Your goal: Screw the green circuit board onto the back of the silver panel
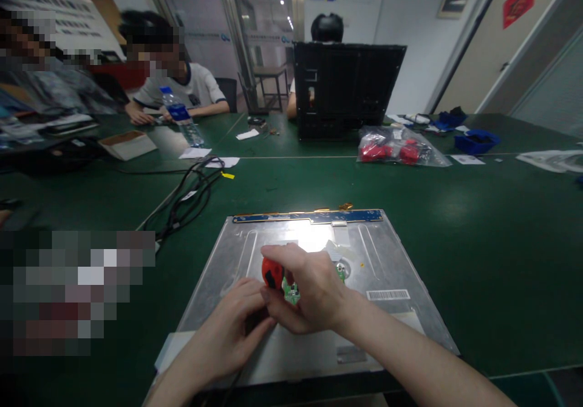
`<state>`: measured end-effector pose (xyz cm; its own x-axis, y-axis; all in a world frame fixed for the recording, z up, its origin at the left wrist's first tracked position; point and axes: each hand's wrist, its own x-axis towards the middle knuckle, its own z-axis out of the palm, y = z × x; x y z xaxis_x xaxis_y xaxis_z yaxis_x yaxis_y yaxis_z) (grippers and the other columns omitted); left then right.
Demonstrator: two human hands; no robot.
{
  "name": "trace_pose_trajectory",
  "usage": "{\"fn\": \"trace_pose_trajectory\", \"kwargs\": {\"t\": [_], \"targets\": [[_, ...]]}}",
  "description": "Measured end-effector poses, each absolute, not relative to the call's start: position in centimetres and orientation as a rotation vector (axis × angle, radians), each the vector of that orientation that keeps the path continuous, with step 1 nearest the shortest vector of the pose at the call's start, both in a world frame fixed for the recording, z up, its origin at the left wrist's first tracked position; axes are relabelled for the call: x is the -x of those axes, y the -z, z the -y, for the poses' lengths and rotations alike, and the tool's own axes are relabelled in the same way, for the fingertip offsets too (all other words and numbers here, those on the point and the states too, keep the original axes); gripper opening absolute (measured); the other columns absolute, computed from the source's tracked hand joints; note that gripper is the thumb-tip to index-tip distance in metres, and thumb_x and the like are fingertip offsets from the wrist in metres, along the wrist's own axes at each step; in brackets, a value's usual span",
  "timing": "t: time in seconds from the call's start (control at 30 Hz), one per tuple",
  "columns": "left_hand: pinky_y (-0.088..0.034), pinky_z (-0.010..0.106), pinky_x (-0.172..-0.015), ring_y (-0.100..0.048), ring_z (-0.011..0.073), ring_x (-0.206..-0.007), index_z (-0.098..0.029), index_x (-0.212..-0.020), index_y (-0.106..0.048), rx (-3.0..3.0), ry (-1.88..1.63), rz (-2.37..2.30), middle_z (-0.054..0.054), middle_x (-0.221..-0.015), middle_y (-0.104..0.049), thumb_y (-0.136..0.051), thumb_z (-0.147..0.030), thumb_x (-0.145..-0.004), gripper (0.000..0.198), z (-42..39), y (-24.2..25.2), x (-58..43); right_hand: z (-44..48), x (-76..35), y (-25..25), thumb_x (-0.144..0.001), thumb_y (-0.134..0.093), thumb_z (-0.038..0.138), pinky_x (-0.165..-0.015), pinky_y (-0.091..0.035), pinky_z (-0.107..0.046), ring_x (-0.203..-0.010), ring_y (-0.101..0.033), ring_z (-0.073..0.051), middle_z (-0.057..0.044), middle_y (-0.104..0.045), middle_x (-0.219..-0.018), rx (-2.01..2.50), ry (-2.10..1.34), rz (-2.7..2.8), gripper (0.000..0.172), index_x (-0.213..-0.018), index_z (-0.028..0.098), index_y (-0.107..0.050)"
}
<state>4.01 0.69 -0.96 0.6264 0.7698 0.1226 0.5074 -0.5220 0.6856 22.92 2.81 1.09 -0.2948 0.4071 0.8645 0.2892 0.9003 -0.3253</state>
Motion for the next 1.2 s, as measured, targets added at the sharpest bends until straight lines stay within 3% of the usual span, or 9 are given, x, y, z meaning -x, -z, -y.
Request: {"fn": "trace_pose_trajectory", "kwargs": {"t": [0.43,0.77,1.2], "targets": [[-0.043,0.039,-0.085,-0.061,0.0216,-0.086,-0.022,-0.087,-0.063,-2.222,-0.54,-0.984,0.002,-0.089,-0.068,-0.055,-0.009,-0.083,0.016,-0.69,1.16,-3.95,-2.71,-23.22,-1.22,-0.084,-0.047,0.014,-0.053,-0.051,-0.029,-0.063,-0.058,-0.016,-0.003,-0.062,-0.083,0.487,-0.16,1.923,0.057,-0.14,0.014,-0.039],[-0.042,0.038,-0.083,-0.06,0.0207,-0.083,-0.021,-0.084,-0.062,-2.209,-0.583,-0.964,0.001,-0.085,-0.067,-0.055,-0.008,-0.083,0.015,-0.65,1.24,-3.92,-2.75,-22.99,-1.28,-0.084,-0.05,0.012,-0.05,-0.05,-0.029,-0.062,-0.059,-0.017,-0.004,-0.064,-0.083,0.493,-0.103,1.91,0.056,-0.138,0.012,-0.04],[-0.041,0.04,-0.087,-0.06,0.0221,-0.088,-0.021,-0.086,-0.063,-2.199,-0.556,-0.985,0.002,-0.089,-0.067,-0.056,-0.009,-0.083,0.014,-0.66,1.37,-3.89,-2.77,-22.79,-1.14,-0.091,-0.053,0.021,-0.05,-0.049,-0.027,-0.059,-0.058,-0.015,-0.001,-0.064,-0.08,0.559,-0.028,1.887,0.044,-0.133,0.016,-0.041]]}}
